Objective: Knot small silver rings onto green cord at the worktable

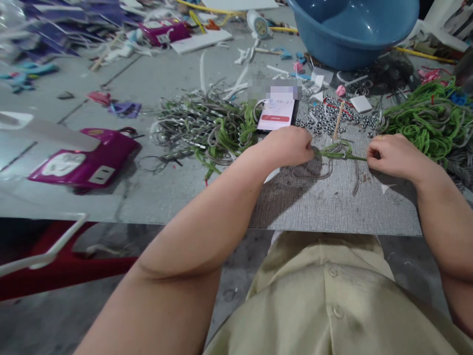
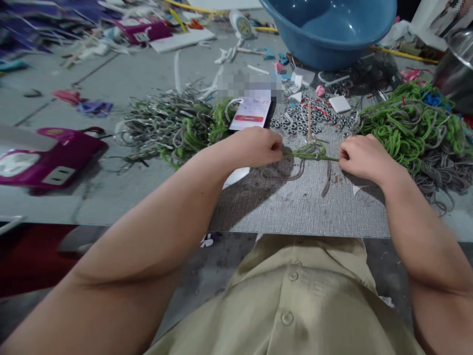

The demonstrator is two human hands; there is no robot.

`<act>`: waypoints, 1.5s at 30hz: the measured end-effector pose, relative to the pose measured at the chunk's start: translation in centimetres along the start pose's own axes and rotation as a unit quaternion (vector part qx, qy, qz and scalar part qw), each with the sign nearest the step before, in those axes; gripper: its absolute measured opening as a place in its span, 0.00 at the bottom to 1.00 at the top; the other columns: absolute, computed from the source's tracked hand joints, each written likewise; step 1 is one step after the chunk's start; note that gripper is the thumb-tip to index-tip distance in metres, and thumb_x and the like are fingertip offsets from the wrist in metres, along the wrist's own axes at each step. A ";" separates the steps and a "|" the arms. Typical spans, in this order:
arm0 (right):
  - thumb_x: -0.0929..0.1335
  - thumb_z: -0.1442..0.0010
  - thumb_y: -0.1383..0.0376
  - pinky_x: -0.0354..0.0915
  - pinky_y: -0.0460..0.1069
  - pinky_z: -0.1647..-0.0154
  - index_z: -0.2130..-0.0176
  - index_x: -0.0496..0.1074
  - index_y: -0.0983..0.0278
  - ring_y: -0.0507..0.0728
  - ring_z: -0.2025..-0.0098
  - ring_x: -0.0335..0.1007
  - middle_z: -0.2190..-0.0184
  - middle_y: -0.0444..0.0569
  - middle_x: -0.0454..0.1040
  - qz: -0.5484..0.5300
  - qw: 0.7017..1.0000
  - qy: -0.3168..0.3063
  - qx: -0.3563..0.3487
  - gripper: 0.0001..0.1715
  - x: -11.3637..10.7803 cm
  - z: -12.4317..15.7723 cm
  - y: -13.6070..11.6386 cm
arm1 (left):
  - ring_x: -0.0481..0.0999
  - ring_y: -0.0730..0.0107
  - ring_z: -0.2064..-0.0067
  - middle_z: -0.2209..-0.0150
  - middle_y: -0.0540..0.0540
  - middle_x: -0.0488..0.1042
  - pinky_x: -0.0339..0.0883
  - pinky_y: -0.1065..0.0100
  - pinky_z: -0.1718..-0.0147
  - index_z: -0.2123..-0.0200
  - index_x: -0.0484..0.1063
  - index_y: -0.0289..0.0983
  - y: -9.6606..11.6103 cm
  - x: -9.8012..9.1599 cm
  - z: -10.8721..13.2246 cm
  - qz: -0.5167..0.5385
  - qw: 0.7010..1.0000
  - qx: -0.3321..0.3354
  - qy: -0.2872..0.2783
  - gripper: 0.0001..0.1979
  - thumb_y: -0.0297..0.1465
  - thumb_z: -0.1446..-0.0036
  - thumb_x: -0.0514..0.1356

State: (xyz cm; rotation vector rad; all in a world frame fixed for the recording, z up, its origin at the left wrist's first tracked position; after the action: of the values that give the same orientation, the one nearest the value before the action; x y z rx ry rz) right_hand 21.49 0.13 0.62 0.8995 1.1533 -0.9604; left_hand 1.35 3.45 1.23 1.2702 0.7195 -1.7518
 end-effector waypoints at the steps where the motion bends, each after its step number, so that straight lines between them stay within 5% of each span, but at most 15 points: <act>1: 0.63 0.45 0.67 0.57 0.54 0.63 0.74 0.68 0.61 0.58 0.65 0.70 0.67 0.50 0.76 0.007 1.000 -0.007 0.007 0.07 -0.1 0.1 0.1 | 0.78 0.55 0.57 0.60 0.36 0.79 0.69 0.62 0.60 0.55 0.78 0.32 0.0 0.0 0.1 -0.008 1.000 -0.009 -0.005 0.19 0.30 0.43 0.51; 8: 0.63 0.45 0.66 0.55 0.53 0.67 0.75 0.69 0.61 0.57 0.69 0.68 0.71 0.50 0.76 0.037 0.999 -0.002 0.026 0.09 0.2 0.4 1.4 | 0.77 0.46 0.48 0.53 0.34 0.78 0.69 0.53 0.51 0.50 0.77 0.33 -0.3 -0.1 0.7 -0.031 0.998 -0.061 0.009 0.19 0.31 0.42 0.54; 12: 0.65 0.44 0.64 0.59 0.54 0.64 0.70 0.73 0.61 0.59 0.66 0.70 0.66 0.52 0.77 -0.002 0.997 0.065 0.029 0.08 0.0 0.4 1.4 | 0.76 0.47 0.48 0.54 0.36 0.77 0.70 0.54 0.51 0.53 0.77 0.34 -0.1 -0.2 0.9 -0.024 0.998 -0.054 0.032 0.17 0.29 0.42 0.54; 16: 0.65 0.40 0.62 0.64 0.56 0.58 0.59 0.76 0.62 0.62 0.59 0.72 0.61 0.55 0.77 -0.111 0.976 0.188 -0.018 0.13 -0.2 0.1 -0.3 | 0.74 0.53 0.47 0.55 0.39 0.76 0.68 0.56 0.49 0.56 0.76 0.34 0.6 -0.8 0.8 0.050 0.983 0.021 0.176 0.14 0.27 0.42 0.55; 20: 0.66 0.38 0.60 0.64 0.58 0.53 0.56 0.77 0.62 0.64 0.56 0.72 0.59 0.56 0.77 -0.141 0.963 0.214 -0.082 0.14 0.8 -0.7 -2.8 | 0.74 0.62 0.53 0.59 0.41 0.75 0.68 0.62 0.52 0.58 0.75 0.34 1.7 -0.6 0.5 0.162 0.930 0.149 0.295 0.13 0.24 0.43 0.53; 24: 0.66 0.38 0.61 0.64 0.58 0.53 0.59 0.78 0.63 0.65 0.55 0.71 0.59 0.57 0.77 -0.134 0.967 0.200 -0.090 0.13 1.6 -1.5 -3.8 | 0.74 0.68 0.60 0.61 0.43 0.75 0.68 0.67 0.58 0.60 0.75 0.34 2.7 1.0 -0.7 0.220 0.919 0.205 0.256 0.11 0.24 0.44 0.54; 29: 0.67 0.40 0.61 0.64 0.58 0.53 0.63 0.77 0.64 0.65 0.57 0.72 0.63 0.55 0.77 -0.155 0.966 0.188 -0.082 0.10 1.5 -1.4 -3.5 | 0.75 0.64 0.57 0.60 0.42 0.74 0.68 0.65 0.57 0.59 0.76 0.34 3.1 2.0 -1.6 0.197 0.938 0.200 0.201 0.11 0.26 0.43 0.56; 45: 0.69 0.41 0.60 0.65 0.58 0.53 0.66 0.75 0.62 0.64 0.57 0.72 0.64 0.53 0.77 -0.195 0.959 0.191 -0.075 0.07 1.8 -1.5 -3.0 | 0.78 0.58 0.58 0.52 0.37 0.72 0.69 0.60 0.62 0.52 0.74 0.33 3.9 1.3 -0.2 0.071 0.981 0.115 0.140 0.15 0.31 0.36 0.52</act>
State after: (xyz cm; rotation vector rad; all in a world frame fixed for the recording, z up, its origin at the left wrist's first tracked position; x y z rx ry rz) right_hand 18.42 0.25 -1.66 0.7672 1.7580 -1.0207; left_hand 4.63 1.30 -0.02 1.7069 0.5762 -1.5901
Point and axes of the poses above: each hand's wrist, its own z-axis away from the middle knuckle, its own x-axis out of the palm, y = z × x, the point moved 5 cm from there along -z, towards the middle knuckle
